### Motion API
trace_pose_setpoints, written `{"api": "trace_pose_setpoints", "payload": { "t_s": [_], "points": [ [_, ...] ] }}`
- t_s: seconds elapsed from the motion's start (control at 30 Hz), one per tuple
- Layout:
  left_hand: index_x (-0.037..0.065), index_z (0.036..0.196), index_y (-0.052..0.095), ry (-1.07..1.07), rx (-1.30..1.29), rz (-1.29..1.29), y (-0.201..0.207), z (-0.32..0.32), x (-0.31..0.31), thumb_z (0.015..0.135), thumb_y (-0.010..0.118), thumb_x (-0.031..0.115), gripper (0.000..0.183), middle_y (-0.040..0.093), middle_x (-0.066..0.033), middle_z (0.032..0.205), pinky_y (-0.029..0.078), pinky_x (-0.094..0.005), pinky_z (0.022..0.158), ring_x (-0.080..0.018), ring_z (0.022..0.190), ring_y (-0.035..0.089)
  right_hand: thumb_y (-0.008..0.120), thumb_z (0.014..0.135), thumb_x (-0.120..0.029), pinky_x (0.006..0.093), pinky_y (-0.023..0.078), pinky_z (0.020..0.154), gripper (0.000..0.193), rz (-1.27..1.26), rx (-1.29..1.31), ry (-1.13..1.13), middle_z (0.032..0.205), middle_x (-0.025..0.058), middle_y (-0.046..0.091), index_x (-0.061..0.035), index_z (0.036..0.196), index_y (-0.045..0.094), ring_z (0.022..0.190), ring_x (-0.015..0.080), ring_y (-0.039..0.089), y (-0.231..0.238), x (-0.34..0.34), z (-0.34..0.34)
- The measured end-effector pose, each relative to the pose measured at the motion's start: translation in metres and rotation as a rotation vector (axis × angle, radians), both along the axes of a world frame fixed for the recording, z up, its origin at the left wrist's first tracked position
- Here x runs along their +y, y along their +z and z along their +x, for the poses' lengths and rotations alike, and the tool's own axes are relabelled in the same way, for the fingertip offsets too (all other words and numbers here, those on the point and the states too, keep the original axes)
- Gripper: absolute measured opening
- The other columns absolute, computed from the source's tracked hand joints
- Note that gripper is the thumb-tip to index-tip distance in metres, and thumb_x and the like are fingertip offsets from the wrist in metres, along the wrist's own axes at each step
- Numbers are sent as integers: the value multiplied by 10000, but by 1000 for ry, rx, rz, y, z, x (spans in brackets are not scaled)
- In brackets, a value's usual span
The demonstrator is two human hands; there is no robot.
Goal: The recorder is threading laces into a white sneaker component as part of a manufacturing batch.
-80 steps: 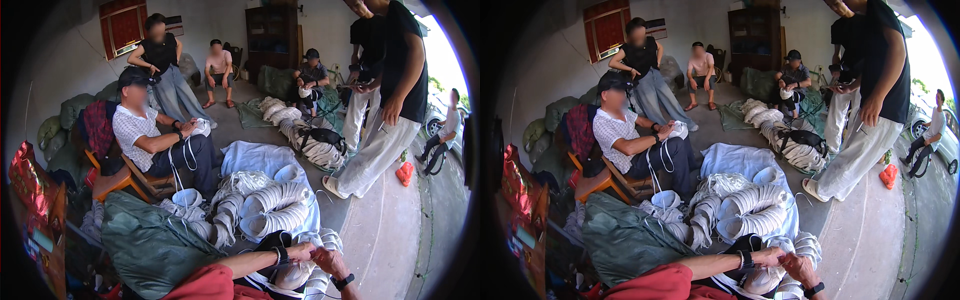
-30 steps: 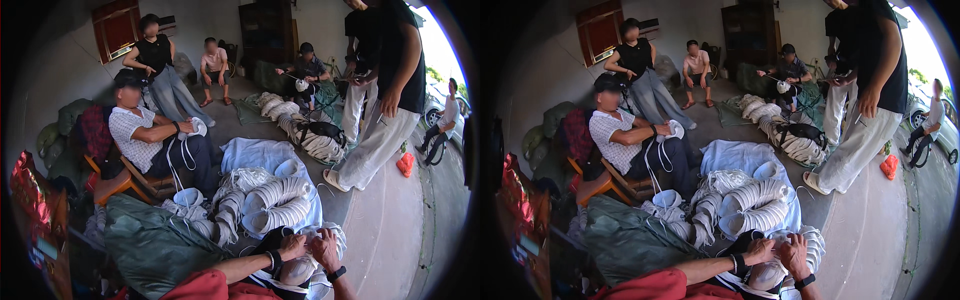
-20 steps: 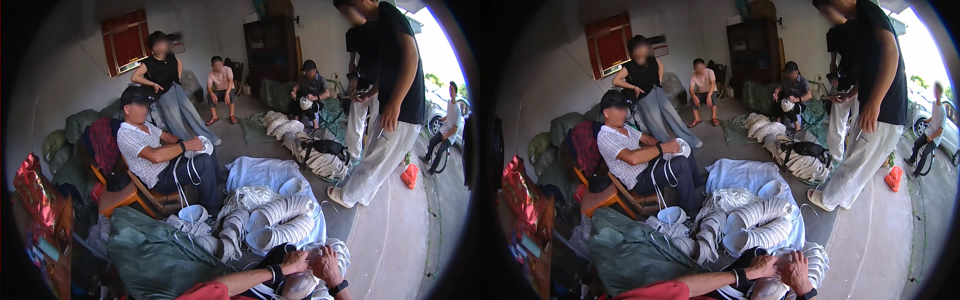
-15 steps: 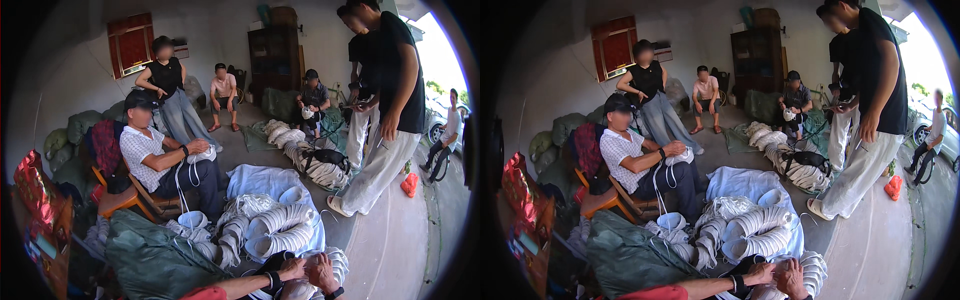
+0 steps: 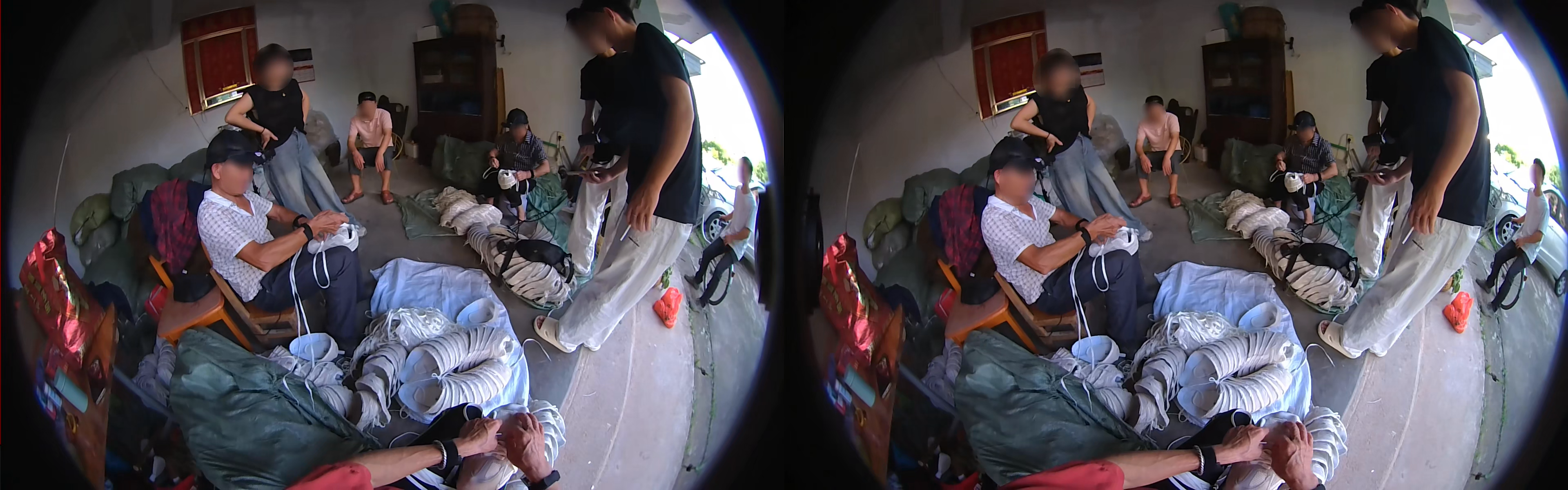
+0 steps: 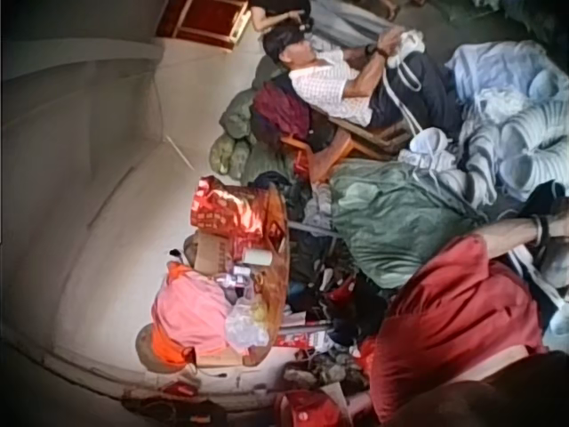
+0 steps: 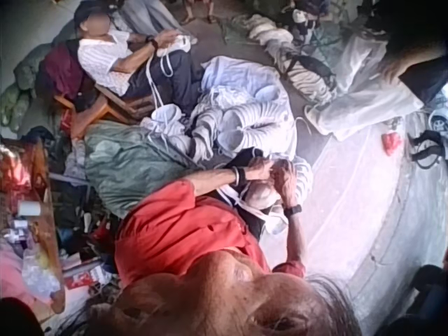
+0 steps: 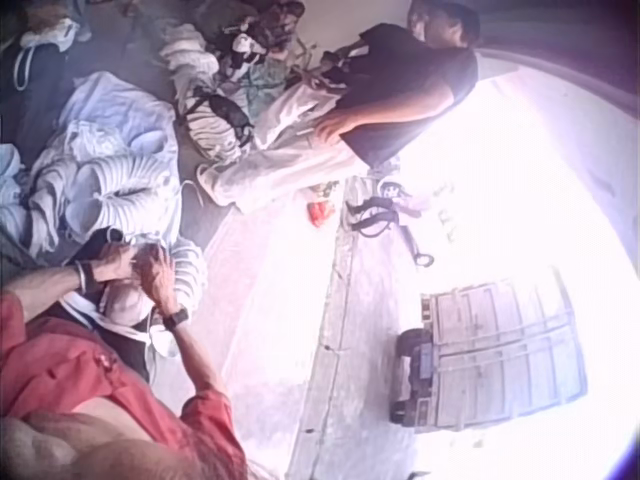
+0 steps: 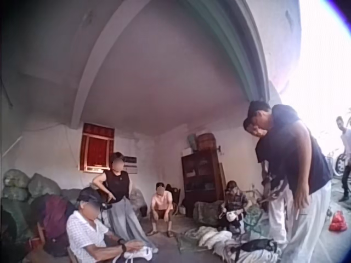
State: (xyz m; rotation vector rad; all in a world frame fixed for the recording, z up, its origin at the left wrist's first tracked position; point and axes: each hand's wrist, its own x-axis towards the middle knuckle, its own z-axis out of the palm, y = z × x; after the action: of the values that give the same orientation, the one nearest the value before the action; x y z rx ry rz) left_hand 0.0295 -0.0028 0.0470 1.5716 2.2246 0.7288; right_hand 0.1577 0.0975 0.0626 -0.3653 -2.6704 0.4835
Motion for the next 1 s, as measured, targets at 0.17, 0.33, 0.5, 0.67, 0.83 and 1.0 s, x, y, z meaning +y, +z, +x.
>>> {"api": "trace_pose_setpoints", "payload": {
  "t_s": [0.17,0.33,0.5,0.67,0.83,1.0],
  "points": [
    [43,869,557,20,-22,25,1,-1,-2,756,608,239,232,632,-187,815,490,-468,628,-366,766,621,691,633,-118,384,449,806,239,-104,65,41,954,157,589,-12,825,597,945,328,543,8,14,2],
    [43,879,555,21,-27,2,-7,-3,2,760,590,211,209,632,-184,821,489,-465,645,-363,783,618,675,625,-111,396,440,832,189,-150,34,82,958,165,585,-32,787,618,954,343,535,12,18,6],
    [33,882,534,15,-45,-23,-13,-3,3,762,584,203,213,627,-193,823,487,-464,645,-364,778,617,622,646,-129,436,400,824,240,36,18,-42,1053,150,531,-39,869,622,1035,343,475,1,-1,-5],
    [11,795,533,38,-41,44,-14,-3,1,738,579,169,174,618,-232,770,492,-463,605,-381,721,619,604,656,-132,439,394,822,259,-99,32,23,1040,154,525,-15,887,605,1029,329,478,2,9,0],
    [17,877,511,29,-45,-53,-16,0,5,783,590,241,256,621,-206,810,487,-466,628,-375,760,615,609,647,-78,446,406,839,223,-96,8,-41,1053,177,525,-18,860,586,1009,360,484,-3,6,1],
    [18,856,510,10,-57,-38,-18,0,9,753,597,205,230,618,-210,794,486,-463,618,-378,747,613,571,673,-111,483,338,869,273,-84,-8,-114,1118,204,484,20,913,590,1103,388,410,-16,-2,-4]
  ]
}}
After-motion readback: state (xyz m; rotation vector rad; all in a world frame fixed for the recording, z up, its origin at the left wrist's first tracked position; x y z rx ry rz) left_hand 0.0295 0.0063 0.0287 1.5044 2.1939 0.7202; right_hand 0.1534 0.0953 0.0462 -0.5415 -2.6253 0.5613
